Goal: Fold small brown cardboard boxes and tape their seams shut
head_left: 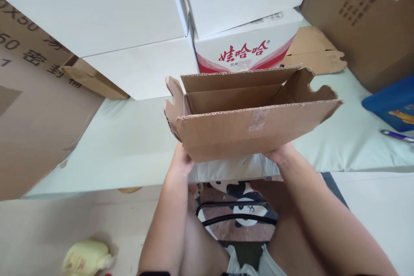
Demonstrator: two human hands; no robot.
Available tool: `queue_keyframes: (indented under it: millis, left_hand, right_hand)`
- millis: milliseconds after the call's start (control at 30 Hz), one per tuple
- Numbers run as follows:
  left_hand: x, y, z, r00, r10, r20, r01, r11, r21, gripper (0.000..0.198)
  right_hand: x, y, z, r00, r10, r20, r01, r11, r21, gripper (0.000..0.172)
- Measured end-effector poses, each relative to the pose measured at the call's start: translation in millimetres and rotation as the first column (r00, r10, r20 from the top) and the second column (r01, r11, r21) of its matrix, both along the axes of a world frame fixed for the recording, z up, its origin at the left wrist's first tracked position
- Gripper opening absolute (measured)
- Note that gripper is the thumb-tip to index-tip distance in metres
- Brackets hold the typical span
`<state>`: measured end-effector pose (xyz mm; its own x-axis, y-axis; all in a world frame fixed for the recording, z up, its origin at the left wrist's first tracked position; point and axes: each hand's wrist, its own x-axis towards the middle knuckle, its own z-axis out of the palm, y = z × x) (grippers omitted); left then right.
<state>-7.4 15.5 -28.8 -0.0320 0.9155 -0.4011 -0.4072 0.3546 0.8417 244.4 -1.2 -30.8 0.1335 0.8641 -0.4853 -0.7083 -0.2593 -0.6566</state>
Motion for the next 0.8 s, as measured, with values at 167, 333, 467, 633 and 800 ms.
queue_keyframes:
  millis: [167, 333, 467, 633, 800]
  left_hand:
    - [-4, -1, 2.4, 0.987, -0.022, 0.16, 0.032, 0.998, -0.06, 0.023]
    - [1, -3, 9.9, 0.964, -0.024, 0.263, 0.067, 0.986, -0.155, 0.022]
    - [7, -5, 19.1, 0.956, -0.068, 0.285, 0.127, 0.972, -0.195, 0.019]
    - [11, -7, 22.5, 0.954, -0.048, 0.295, 0.121, 0.965, -0.234, 0.022]
    - [15, -5, 19.1, 0.964, -0.021, 0.265, 0.083, 0.971, -0.224, 0.013]
  right_hand:
    - [-2, -3, 1.0, 0.997, 0.076, -0.012, -0.076, 0.997, 0.02, 0.028]
    - [-3, -1, -1.2, 0.993, 0.114, -0.012, -0.113, 0.993, 0.031, 0.032]
    - [0, 2, -8.2, 0.993, 0.118, -0.003, -0.118, 0.993, 0.007, 0.033]
    - [2, 4, -12.7, 0.994, 0.104, -0.02, -0.104, 0.995, 0.008, 0.029]
    - [0, 6, -12.3, 0.996, 0.073, -0.049, -0.072, 0.997, 0.022, 0.027]
